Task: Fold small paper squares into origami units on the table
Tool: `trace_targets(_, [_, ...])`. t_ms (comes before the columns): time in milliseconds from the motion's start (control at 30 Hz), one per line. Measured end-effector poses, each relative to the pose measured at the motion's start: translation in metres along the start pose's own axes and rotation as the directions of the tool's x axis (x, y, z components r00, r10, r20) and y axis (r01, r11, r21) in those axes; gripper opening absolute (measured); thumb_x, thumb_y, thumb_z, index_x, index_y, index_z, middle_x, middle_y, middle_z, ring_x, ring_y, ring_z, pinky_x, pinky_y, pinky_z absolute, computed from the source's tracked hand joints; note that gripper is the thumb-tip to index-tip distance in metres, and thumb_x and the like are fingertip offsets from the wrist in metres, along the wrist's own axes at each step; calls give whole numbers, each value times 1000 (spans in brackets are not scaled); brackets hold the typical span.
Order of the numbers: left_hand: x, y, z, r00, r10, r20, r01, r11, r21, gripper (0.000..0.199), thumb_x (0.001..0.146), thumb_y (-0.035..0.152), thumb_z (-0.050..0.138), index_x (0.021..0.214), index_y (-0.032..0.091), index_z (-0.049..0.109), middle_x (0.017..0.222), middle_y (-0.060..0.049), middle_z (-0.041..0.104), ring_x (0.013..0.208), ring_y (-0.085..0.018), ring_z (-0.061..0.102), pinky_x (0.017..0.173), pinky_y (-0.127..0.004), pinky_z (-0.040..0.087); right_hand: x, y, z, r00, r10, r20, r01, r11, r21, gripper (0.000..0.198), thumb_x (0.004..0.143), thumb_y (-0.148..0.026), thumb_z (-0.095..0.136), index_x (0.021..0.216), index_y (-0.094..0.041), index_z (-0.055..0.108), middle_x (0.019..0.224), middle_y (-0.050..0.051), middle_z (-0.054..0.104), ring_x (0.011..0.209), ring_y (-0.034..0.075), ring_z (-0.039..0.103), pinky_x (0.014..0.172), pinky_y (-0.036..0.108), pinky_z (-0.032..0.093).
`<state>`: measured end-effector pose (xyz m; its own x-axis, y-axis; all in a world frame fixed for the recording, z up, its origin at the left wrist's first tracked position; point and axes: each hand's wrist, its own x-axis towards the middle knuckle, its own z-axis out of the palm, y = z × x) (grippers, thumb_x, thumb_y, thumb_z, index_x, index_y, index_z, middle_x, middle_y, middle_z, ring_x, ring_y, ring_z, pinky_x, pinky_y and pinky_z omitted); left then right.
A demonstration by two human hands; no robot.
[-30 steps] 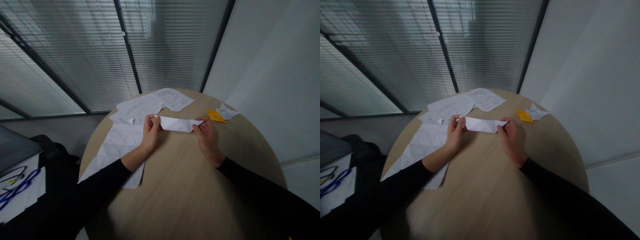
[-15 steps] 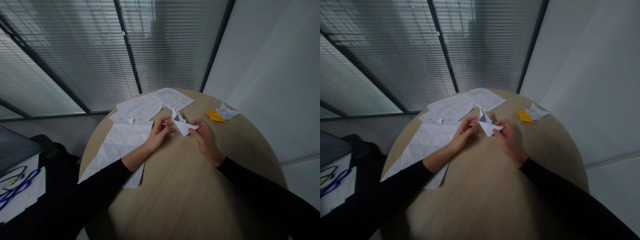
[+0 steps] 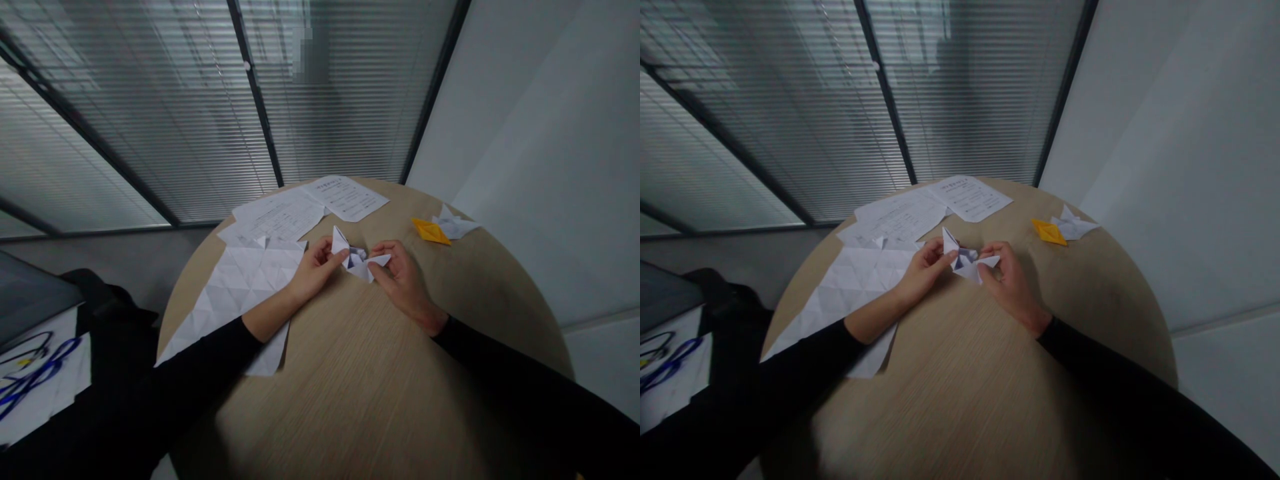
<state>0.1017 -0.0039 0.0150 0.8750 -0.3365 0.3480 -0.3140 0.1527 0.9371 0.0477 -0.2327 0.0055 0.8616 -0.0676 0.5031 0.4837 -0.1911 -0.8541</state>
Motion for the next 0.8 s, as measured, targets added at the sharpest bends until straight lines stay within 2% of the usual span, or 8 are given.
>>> trace_targets(133, [-1, 3, 0, 999, -33, 31, 34, 998, -51, 44, 99, 52, 95, 126, 19, 82, 120, -9, 86, 106, -22, 80, 101, -39, 65, 2, 6, 3, 1000, 30, 7, -30, 998, 50, 36, 99, -37, 86, 128, -30, 65, 117, 3, 78, 106, 23, 81, 96, 41, 69])
trace_targets(233, [-1, 4, 0, 998, -61, 5, 61, 996, -67, 47, 98, 51, 96, 131, 19, 84, 128, -10, 87, 109, -23, 81, 103, -39, 65, 2, 5, 2, 999, 19, 42, -18, 1000, -16, 39, 99, -39, 89, 129, -30, 67, 125, 5, 80, 111, 26, 82, 102, 45, 69])
trace_targets(367, [-2, 5, -1, 999, -52, 9, 52, 997, -50, 51, 91, 46, 102, 133, 22, 87, 137, -12, 87, 112, -24, 81, 101, -39, 65, 3, -2, -1, 991, -55, 118, 72, 986, -149, 26, 104, -40, 86, 126, -31, 75, 127, 8, 83, 119, 30, 82, 110, 51, 67])
trace_targets(467, [-4, 5, -1, 998, -27, 57, 26, 999, 19, 45, 91, 44, 102, 128, 22, 89, 138, -12, 87, 116, -26, 81, 102, -40, 66, 2, -2, -2, 992, -41, 123, 65, 979, -193, 16, 107, -42, 82, 120, -33, 79, 120, 6, 86, 111, 30, 83, 105, 52, 68])
trace_targets(567, [-6, 3, 1, 993, -22, 118, 10, 995, 96, 40, 99, 49, 96, 125, 20, 88, 121, -12, 88, 106, -24, 81, 97, -39, 66, 2, 2, -2, 996, 6, 90, 7, 990, -144, 15, 107, -44, 81, 116, -33, 79, 114, 5, 87, 105, 29, 84, 98, 48, 69])
trace_targets(633, [-8, 3, 3, 988, 39, 151, -65, 983, 172, 39, 101, 50, 94, 124, 19, 88, 120, -13, 86, 108, -25, 80, 101, -41, 66, 3, 5, -1, 999, 6, 39, -3, 997, -76, 16, 106, -44, 82, 115, -33, 77, 111, 4, 86, 105, 28, 83, 95, 45, 69])
trace_targets(733, [-10, 6, 6, 957, 196, 214, -257, 913, 316, 34, 99, 48, 97, 119, 22, 89, 142, -17, 79, 133, -32, 74, 119, -52, 60, 5, 9, -1, 999, 34, -21, -34, 999, -5, 19, 104, -43, 82, 117, -32, 73, 106, 3, 83, 96, 25, 82, 84, 39, 68])
trace_targets(800, [-11, 9, 7, 937, 250, 245, -330, 864, 380, 29, 99, 46, 97, 113, 23, 90, 154, -18, 73, 144, -34, 69, 126, -57, 55, 5, 11, -1, 998, 53, -26, -53, 999, -1, 19, 105, -43, 80, 117, -32, 71, 103, 2, 82, 91, 24, 80, 80, 38, 66])
